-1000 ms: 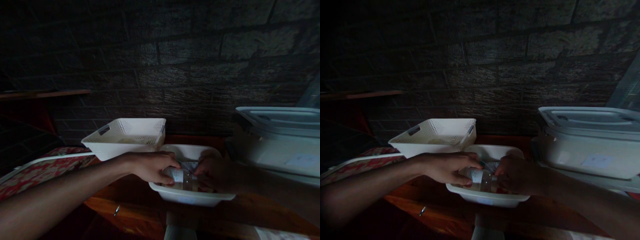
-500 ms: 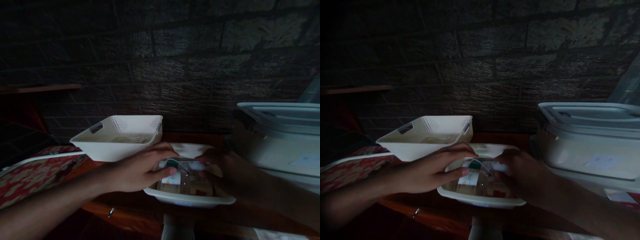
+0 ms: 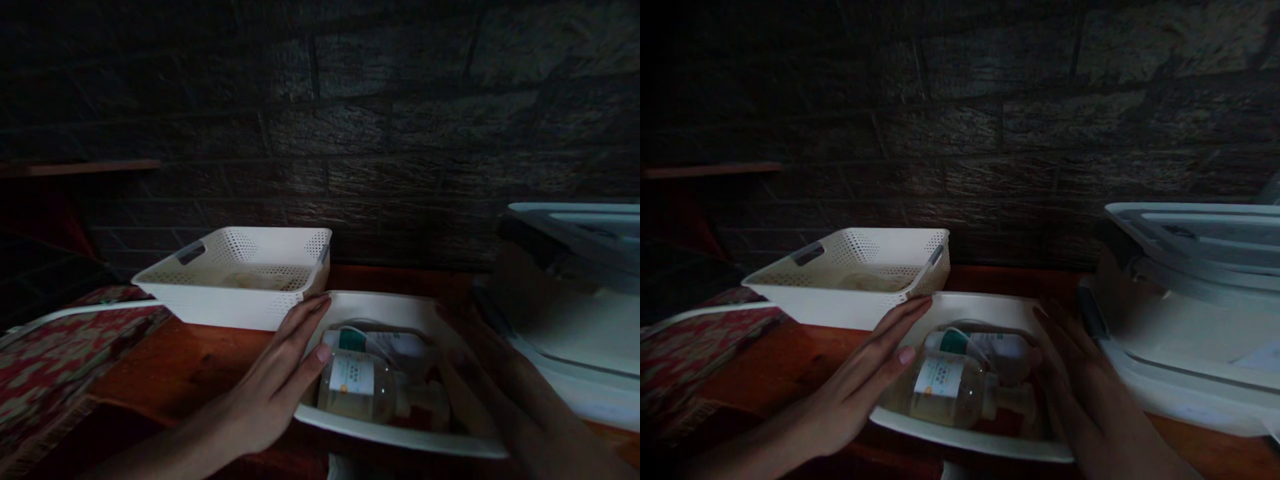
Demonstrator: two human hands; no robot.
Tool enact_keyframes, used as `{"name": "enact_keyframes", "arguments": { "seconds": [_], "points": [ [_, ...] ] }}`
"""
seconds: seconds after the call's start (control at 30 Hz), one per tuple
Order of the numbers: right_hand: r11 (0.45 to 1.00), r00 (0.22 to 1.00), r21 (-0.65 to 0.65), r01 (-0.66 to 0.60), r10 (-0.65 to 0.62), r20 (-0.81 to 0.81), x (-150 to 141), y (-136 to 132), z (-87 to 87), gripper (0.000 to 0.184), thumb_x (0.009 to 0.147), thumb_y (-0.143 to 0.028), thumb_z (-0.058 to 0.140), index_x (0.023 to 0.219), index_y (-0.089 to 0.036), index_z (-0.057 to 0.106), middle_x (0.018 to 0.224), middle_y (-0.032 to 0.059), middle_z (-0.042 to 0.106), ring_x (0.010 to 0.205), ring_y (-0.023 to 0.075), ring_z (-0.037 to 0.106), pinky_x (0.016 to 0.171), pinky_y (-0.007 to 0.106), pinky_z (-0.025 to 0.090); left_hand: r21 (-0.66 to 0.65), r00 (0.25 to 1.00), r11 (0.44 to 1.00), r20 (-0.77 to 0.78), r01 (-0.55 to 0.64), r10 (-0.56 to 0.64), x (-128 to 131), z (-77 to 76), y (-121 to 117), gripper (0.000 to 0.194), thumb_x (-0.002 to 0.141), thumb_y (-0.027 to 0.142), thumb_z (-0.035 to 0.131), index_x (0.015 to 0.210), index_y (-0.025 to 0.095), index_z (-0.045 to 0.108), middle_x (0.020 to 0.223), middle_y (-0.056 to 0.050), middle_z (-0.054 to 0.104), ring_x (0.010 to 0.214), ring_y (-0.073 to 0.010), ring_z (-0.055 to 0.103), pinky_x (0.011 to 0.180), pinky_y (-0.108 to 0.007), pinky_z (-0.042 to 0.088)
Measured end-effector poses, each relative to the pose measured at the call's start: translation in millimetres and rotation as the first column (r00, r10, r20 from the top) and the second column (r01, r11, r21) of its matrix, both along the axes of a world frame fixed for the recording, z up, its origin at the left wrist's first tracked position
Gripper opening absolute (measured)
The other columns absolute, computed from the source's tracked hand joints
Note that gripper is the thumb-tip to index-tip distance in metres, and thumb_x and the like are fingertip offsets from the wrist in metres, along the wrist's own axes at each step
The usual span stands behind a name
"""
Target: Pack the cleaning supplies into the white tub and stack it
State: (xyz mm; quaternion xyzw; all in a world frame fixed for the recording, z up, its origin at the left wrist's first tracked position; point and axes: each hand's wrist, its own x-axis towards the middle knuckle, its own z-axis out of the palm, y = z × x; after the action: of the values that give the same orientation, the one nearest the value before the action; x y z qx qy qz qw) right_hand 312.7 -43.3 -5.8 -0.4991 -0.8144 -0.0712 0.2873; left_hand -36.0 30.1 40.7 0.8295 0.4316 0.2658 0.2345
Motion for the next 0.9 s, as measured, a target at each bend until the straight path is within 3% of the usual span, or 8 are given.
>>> {"name": "enact_keyframes", "arguments": {
  "seconds": [0.1,0.17,0.27,0.37,0.5,0.67,0.77,0.9],
  "points": [
    [0.998,0.978,0.052,-0.022,0.011,0.209,13,-7,-15.4,0.101,0.083,-0.059,0.071,0.164,-0.028,0.019,0.169,0.0068,0.017,0.148,0.0427,0.032,0.106,0.05,0.056,0.001,1.0,1.0,-0.009,-0.021,0.021,-2,-6.9,0,0.054,0.106,0.04,0.036,0.159,0.039,0.024,0.168,0.004,0.024,0.155,-0.0234,0.021,0.129,-0.048,0.019],
    [0.998,0.97,0.066,-0.024,0.007,0.242,12,-8,-14.8,0.103,0.082,-0.062,0.071,0.164,-0.027,0.019,0.17,0.0073,0.016,0.149,0.0424,0.03,0.107,0.048,0.055,-0.004,1.0,1.0,-0.009,-0.019,0.018,-3,-9.8,1,0.055,0.106,0.04,0.035,0.159,0.04,0.021,0.168,0.005,0.023,0.155,-0.0232,0.019,0.129,-0.049,0.018],
    [1.0,0.988,0.026,-0.012,0.008,0.154,-2,-4,0.6,0.09,0.091,-0.055,0.063,0.164,-0.03,0.016,0.169,0.0061,0.019,0.149,0.04,0.031,0.108,0.051,0.053,0.0,1.0,1.0,-0.006,0.005,-0.005,-4,-11.6,3,0.055,0.106,0.041,0.035,0.159,0.04,0.021,0.167,0.005,0.024,0.155,-0.0243,0.02,0.129,-0.05,0.019],
    [0.992,0.994,-0.077,0.104,-0.105,-0.007,-18,4,18.5,0.067,0.104,-0.036,0.042,0.164,-0.033,0.012,0.166,0.0043,0.026,0.148,0.0331,0.034,0.111,0.055,0.049,0.027,1.0,0.999,-0.002,0.019,-0.019,-4,-12.2,4,0.055,0.106,0.042,0.035,0.159,0.038,0.023,0.166,0.003,0.027,0.154,-0.0251,0.021,0.128,-0.051,0.02],
    [0.966,0.984,-0.218,0.142,-0.161,-0.073,-27,8,28.6,0.057,0.107,-0.038,0.034,0.162,-0.025,0.026,0.165,0.0066,0.029,0.151,0.03,0.027,0.118,0.057,0.037,0.07,0.999,0.996,-0.004,0.046,-0.046,-3,-9.6,6,0.054,0.106,0.043,0.035,0.158,0.034,0.026,0.166,-0.001,0.028,0.153,-0.0255,0.024,0.128,-0.051,0.021],
    [0.938,0.986,-0.321,0.132,-0.158,-0.055,-27,13,42.0,0.062,0.105,-0.05,0.036,0.156,-0.015,0.04,0.162,0.0114,0.036,0.151,0.0311,0.029,0.122,0.056,0.029,0.1,0.991,0.988,-0.065,0.12,-0.114,-2,8.2,4,0.055,0.105,0.045,0.037,0.156,0.027,0.03,0.161,-0.008,0.034,0.15,-0.0255,0.03,0.126,-0.049,0.026],
    [0.925,0.984,-0.352,0.143,-0.171,-0.048,-30,18,61.3,0.063,0.103,-0.054,0.036,0.15,-0.015,0.05,0.151,0.0153,0.052,0.14,0.0344,0.048,0.116,0.055,0.04,0.115,0.985,0.98,-0.085,0.163,-0.153,-2,24.7,2,0.053,0.104,0.045,0.039,0.153,0.023,0.037,0.151,-0.012,0.046,0.145,-0.0255,0.039,0.123,-0.046,0.032],
    [0.948,0.986,-0.3,0.103,-0.137,-0.097,-47,30,95.4,0.054,0.102,-0.054,0.039,0.138,-0.02,0.062,0.136,0.0112,0.067,0.125,0.0315,0.064,0.109,0.049,0.049,0.178,0.983,0.968,-0.078,0.178,-0.167,-13,55.2,9,0.045,0.104,0.042,0.042,0.142,0.021,0.052,0.135,-0.013,0.06,0.13,-0.0255,0.054,0.113,-0.043,0.042]
  ]
}}
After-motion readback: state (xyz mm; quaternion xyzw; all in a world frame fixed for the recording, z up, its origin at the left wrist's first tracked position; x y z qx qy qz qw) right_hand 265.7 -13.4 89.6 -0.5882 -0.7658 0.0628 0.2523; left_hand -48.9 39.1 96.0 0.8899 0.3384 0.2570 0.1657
